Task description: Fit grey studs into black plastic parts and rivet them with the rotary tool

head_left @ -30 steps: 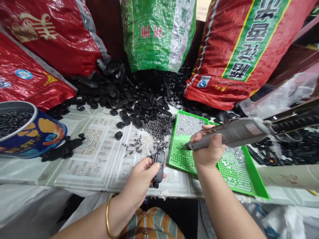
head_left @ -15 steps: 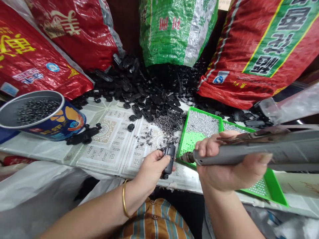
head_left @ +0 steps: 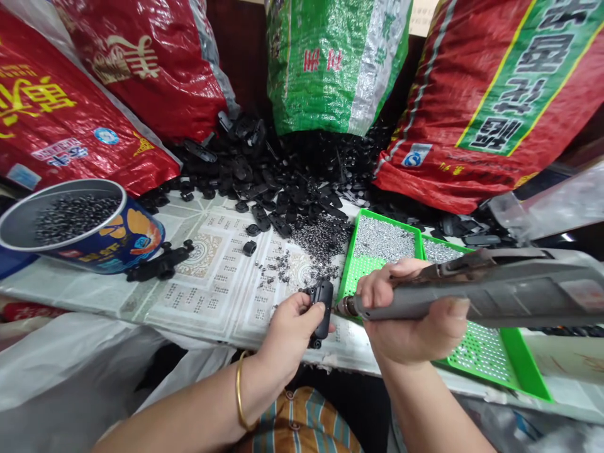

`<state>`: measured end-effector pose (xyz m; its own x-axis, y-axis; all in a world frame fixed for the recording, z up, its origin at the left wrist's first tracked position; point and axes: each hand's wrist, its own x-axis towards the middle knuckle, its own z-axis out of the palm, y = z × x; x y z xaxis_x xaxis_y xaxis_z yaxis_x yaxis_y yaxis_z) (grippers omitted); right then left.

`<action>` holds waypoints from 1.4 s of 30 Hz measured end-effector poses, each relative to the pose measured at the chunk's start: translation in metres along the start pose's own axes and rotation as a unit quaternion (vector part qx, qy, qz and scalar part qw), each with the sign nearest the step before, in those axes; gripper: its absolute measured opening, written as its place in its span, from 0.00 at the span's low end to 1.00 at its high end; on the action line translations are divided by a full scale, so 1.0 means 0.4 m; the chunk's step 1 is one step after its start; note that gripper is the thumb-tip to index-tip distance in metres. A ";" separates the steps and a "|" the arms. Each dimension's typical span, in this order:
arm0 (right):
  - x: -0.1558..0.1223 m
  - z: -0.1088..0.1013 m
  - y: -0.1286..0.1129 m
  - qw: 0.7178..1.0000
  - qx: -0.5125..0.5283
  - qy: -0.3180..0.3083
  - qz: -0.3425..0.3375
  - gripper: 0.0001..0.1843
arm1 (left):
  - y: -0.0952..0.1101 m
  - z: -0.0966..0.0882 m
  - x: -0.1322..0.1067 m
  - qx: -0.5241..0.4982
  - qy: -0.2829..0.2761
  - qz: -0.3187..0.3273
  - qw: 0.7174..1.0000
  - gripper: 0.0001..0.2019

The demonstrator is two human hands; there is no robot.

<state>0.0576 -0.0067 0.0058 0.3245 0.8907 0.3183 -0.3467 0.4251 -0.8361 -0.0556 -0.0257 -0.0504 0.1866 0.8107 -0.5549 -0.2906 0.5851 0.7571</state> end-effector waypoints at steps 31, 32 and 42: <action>0.048 -0.105 -0.078 0.986 -0.088 0.074 -0.121 0.22 | 0.045 -0.048 -0.009 -0.048 -0.118 -0.091 0.988 0.23; 0.055 -0.115 -0.064 0.985 -0.088 0.089 -0.120 0.22 | 0.047 -0.046 -0.009 -0.040 -0.112 -0.094 0.989 0.22; 0.096 -0.154 0.034 0.977 -0.118 0.110 -0.139 0.20 | 0.040 -0.022 -0.004 -0.006 -0.050 -0.078 0.996 0.13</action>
<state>0.1197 0.0232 -0.0209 0.5672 0.6797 0.4651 -0.0154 0.5734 -0.8191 -0.0687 -0.0180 -0.0406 0.3224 0.7087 -0.6275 -0.2626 0.7039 0.6600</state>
